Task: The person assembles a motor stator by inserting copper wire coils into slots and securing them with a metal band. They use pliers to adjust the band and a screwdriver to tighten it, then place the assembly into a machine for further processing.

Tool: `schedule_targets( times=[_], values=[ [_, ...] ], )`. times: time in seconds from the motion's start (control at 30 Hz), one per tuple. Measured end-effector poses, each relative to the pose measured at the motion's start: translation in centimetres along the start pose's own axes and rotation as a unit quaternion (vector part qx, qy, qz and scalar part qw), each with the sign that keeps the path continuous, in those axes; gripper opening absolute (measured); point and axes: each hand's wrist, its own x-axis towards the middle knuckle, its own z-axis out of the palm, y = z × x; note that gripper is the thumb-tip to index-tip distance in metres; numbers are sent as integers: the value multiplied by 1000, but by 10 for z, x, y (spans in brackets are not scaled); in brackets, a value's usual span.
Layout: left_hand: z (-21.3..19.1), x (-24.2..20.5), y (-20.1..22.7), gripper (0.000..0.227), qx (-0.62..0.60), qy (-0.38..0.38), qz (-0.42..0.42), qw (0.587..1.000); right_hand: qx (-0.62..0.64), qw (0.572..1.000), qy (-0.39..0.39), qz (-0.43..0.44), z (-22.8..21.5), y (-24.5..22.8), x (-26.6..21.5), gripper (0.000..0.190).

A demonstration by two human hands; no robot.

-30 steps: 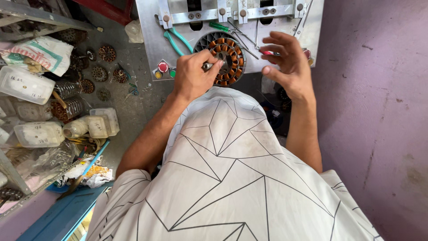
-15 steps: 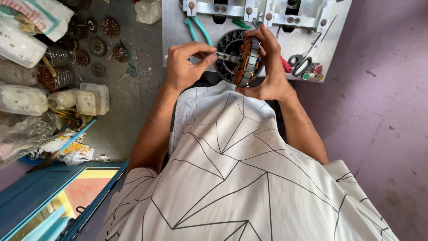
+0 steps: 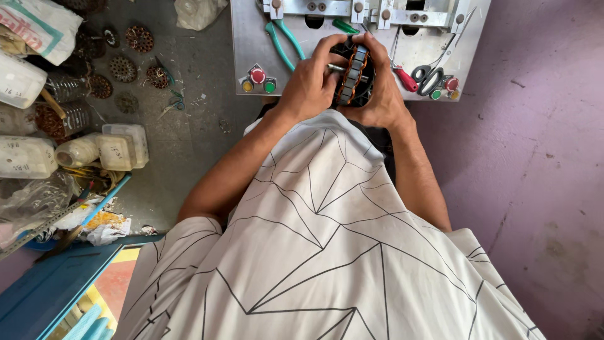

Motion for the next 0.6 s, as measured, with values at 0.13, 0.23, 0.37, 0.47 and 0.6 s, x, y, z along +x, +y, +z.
schedule_targets(
  times=[0.13,0.23,0.37,0.47,0.6],
  values=[
    [0,6,-25,41,-74,-8,-31,997,-68,997,-22,39,-2,-12,4,138],
    [-25,4,-37,10,12,5,38,999,-81,994,-7,74,-1,-35,1,133],
    [-79,-4,-41,7,-23,-86,18,996,-136,985,99,40,10,-58,-5,93],
    [-105,-14,-37,6,-53,-117,-23,991,-202,966,146,72,34,-75,-15,60],
    [-133,-19,-21,7,52,-118,-6,992,-267,944,160,112,62,-83,-11,43]
  ],
)
